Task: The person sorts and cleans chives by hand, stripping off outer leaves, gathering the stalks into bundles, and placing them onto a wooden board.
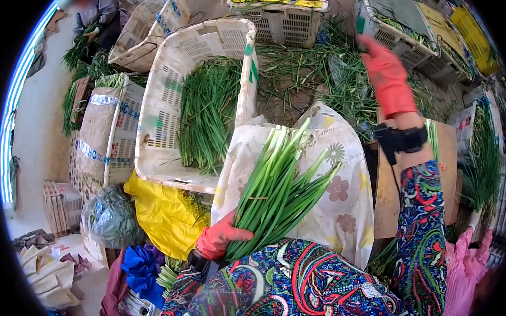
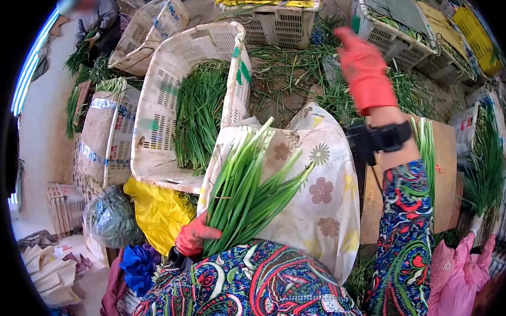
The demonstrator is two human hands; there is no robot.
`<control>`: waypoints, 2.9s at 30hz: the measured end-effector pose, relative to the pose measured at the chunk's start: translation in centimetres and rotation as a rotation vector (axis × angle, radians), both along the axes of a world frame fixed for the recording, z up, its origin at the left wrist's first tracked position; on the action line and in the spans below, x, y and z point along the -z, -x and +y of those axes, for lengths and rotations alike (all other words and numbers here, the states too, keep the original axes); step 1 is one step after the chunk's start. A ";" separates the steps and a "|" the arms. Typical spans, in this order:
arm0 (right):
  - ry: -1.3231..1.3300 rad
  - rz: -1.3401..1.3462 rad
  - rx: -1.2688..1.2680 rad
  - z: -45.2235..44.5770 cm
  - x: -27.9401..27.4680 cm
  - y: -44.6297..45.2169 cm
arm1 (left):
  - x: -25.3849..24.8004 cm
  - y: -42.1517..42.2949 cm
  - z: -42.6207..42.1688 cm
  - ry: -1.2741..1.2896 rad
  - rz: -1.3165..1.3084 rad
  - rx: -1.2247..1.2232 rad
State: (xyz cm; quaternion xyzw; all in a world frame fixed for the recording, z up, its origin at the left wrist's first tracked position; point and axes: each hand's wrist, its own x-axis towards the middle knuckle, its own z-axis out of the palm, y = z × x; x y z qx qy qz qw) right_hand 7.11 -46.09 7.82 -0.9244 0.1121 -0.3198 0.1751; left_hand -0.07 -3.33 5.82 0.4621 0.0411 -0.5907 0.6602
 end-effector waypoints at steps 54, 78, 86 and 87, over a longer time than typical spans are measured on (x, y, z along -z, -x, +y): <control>0.100 0.259 -0.732 15.0 -1.4 5.9 | -1.9 -0.5 -2.2 -0.027 -0.039 -0.041; 0.120 0.626 0.359 -11.3 3.9 3.3 | -0.3 -0.3 -0.7 0.039 0.068 -0.084; -1.660 0.459 -0.459 6.3 4.0 2.8 | 1.5 -0.8 -0.4 0.067 0.059 -0.084; -1.697 0.562 -0.588 7.4 4.1 2.8 | 1.2 -0.7 -0.4 0.077 0.041 -0.096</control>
